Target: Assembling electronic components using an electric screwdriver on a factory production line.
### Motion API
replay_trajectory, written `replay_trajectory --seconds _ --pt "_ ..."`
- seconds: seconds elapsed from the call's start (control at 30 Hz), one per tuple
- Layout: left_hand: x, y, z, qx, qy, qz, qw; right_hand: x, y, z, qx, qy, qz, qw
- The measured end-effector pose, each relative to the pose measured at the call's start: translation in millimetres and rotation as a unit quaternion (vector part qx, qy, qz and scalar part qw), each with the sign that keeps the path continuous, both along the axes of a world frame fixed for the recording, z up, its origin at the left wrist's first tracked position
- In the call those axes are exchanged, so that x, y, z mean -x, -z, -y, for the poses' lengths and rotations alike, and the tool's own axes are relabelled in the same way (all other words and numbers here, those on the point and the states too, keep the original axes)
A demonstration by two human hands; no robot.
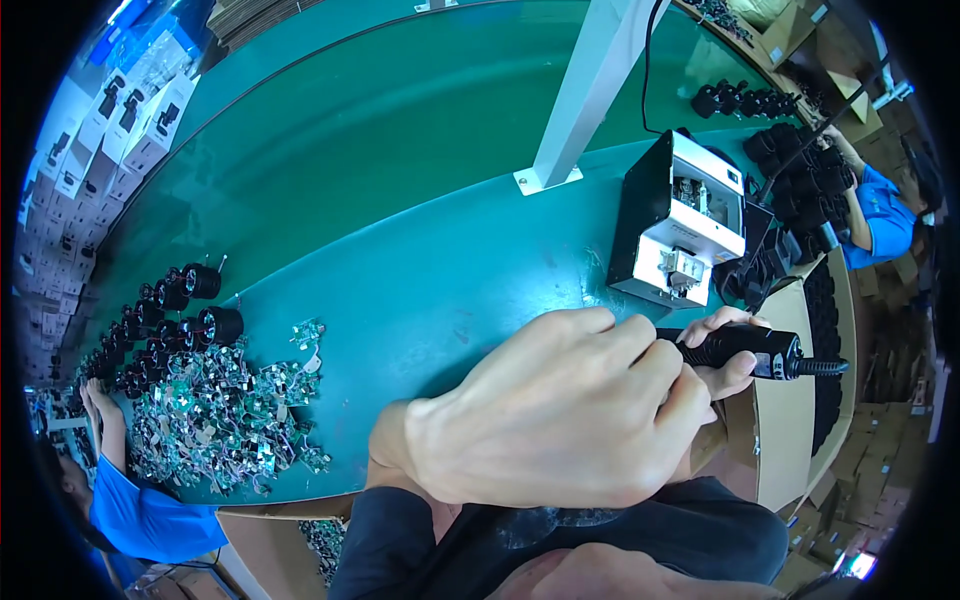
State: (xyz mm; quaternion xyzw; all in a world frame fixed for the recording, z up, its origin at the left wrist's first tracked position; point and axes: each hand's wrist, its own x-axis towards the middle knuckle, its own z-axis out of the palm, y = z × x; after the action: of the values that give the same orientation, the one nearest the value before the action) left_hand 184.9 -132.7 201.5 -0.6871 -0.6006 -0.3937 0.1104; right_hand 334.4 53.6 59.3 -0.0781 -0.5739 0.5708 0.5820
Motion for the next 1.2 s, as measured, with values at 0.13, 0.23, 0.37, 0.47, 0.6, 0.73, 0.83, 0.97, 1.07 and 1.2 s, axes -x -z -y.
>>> replay_trajectory --seconds 0.13,0.23,0.37,0.47,0.6,0.73,0.83,0.97,1.07,1.2 --pt "2 0 9 0.099 -0.017 -0.029 0.995 3 -2 4 -0.009 0.002 0.006 1.0" --pt "5 -1 19 0.319 -0.046 -0.07 0.944 9 -6 7 -0.024 0.026 0.033 0.999" --pt "7 -3 22 0.283 -0.051 -0.048 0.957 11 -10 10 -0.03 0.025 0.043 0.998" --pt "5 -5 29 0.279 -0.062 -0.04 0.957 8 -12 9 -0.02 0.043 0.037 0.998" --pt "6 -4 32 0.277 -0.027 -0.046 0.959 5 -6 -1 -0.007 0.023 0.03 0.999" --pt "5 0 32 0.243 -0.03 -0.016 0.969 2 0 -8 -0.012 0.024 0.038 0.999" --pt "7 -1 32 0.238 -0.036 -0.011 0.97 1 5 -10 -0.011 0.018 0.033 0.999" --pt "8 -5 32 0.243 -0.039 -0.009 0.969 2 6 -11 -0.006 0.014 0.026 1.0" --pt "9 -6 31 0.272 -0.036 -0.014 0.962 3 5 -9 0.002 0.014 0.023 1.0" --pt "10 -4 30 0.261 -0.027 -0.006 0.965 0 8 -12 0.002 0.024 0.027 0.999"
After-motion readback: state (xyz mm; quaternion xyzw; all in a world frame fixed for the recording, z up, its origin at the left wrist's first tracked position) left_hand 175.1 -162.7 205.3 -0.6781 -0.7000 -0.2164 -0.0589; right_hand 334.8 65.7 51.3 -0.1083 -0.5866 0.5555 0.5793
